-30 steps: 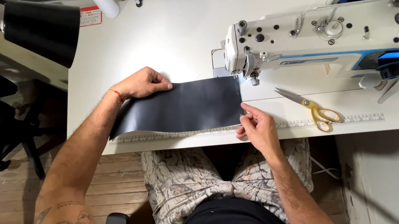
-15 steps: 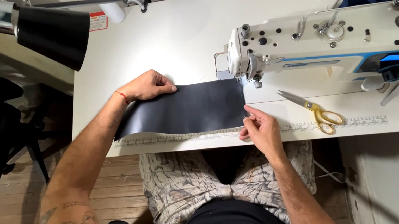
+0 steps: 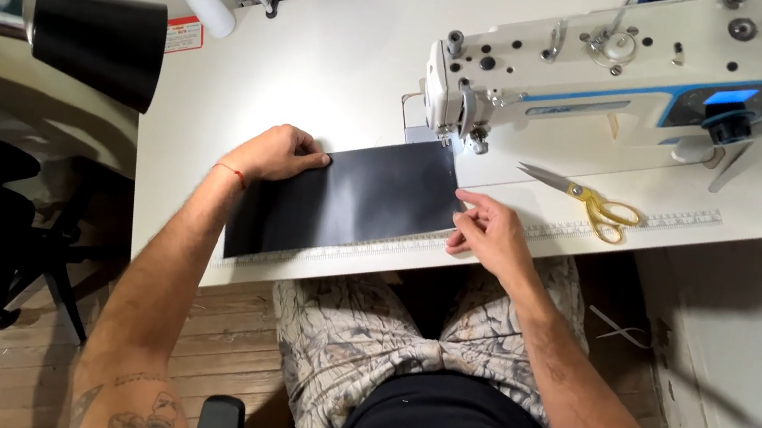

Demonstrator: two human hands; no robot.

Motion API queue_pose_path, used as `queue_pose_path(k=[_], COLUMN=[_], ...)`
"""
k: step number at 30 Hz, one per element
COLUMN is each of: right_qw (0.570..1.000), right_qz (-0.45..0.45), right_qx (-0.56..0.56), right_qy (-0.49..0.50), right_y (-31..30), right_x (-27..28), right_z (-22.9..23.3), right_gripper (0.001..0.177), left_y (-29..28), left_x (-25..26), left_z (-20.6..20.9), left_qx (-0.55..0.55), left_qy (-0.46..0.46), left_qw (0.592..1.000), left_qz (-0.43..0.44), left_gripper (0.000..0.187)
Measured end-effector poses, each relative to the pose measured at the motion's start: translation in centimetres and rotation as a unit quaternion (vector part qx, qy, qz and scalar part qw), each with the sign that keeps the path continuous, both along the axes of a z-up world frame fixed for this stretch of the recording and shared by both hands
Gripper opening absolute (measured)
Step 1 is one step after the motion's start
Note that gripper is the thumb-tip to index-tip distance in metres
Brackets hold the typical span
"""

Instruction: Marking, trimming, and sewing leather pieces using a template and industrial sewing machine

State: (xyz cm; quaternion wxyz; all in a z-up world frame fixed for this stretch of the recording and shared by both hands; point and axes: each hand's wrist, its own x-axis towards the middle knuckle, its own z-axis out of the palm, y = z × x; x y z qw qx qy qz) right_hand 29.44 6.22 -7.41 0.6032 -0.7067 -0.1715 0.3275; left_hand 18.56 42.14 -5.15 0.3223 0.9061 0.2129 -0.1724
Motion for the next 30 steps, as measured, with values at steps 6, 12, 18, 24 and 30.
queue_pose_path(k=[6, 12, 18, 24, 30], right_qw=[0.998, 0.993, 0.993, 0.994, 0.997], right_qz=[0.017, 0.075, 0.062, 0.065, 0.039], right_qx=[0.016, -0.067, -0.09, -0.084, -0.062], right_qy=[0.062, 0.058, 0.036, 0.005, -0.009], right_y=[-0.6, 0.2, 0.3, -0.1, -0.9], right_x=[1.1, 2.7, 2.0, 2.2, 1.1], right_z=[-1.8, -0.8, -0.8, -2.1, -0.8], right_gripper=[0.028, 0.031, 0.032, 0.036, 0.034], left_y=[-1.3, 0.2, -8.9, -18.5, -18.6], left_x=[-0.5, -0.3, 0.9, 1.4, 1.8], left_z=[-0.5, -5.8, -5.7, -4.5, -5.4], left_qx=[0.126, 0.269, 0.408, 0.263, 0.225], left_qy=[0.004, -0.051, -0.278, -0.328, -0.264], left_qw=[0.992, 0.961, 0.869, 0.904, 0.935], left_qz=[0.007, -0.038, -0.027, -0.081, -0.074], left_gripper=[0.042, 0.039, 0.067, 0.062, 0.058])
